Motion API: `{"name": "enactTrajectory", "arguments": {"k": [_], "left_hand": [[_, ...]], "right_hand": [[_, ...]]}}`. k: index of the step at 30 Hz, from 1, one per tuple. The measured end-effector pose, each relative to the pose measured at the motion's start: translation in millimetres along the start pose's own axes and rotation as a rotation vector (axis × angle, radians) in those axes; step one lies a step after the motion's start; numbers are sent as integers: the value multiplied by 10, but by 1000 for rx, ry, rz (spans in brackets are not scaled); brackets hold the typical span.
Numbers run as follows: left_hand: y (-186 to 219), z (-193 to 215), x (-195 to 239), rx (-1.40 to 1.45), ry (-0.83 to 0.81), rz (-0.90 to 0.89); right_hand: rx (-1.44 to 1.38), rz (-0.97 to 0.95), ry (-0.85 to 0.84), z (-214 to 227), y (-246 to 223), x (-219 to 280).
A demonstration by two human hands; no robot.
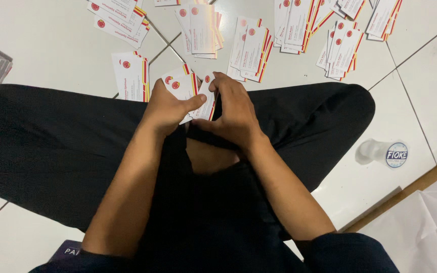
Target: The person sits cross-legged on a tiled floor and sorts through a large pile of small white cards with red and yellow markings. They pick up stacks of cards, separate them, and place them into smaller piles on the floor.
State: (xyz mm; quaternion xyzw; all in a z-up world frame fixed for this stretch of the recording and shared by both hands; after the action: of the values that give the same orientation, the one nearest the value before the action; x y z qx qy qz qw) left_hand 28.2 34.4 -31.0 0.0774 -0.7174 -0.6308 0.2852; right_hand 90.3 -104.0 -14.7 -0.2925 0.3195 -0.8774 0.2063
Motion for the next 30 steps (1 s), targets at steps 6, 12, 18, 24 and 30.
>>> {"name": "enactTrajectory", "arguments": {"k": [6, 12, 18, 24, 30], "left_hand": [[-155, -16, -91, 14, 43, 71], [-149, -79, -86, 261, 127, 121], [-93, -7, -16, 308, 230, 339], [-74, 23, 46, 595, 206, 364], [-175, -21, -169, 388, 63, 13]], "right_hand": [[131, -102, -54, 32, 253, -202], [242, 58, 66, 552, 169, -515], [570, 134, 59, 580, 399, -918], [634, 57, 47, 540, 220, -702], [-391, -65, -57, 252, 188, -205]]}}
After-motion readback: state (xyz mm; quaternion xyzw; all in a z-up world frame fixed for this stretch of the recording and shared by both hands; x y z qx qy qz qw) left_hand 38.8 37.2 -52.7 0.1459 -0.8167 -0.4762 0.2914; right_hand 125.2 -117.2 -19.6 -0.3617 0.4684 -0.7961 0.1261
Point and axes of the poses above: each hand's wrist, its own x-axis away from the middle knuckle, its own z-axis out of the back of the hand, y = z × x, the point moved 8 cm from there along -x, towards the middle knuckle, and after that the axes turned 15 degrees about -z, right-handed, at the moved point
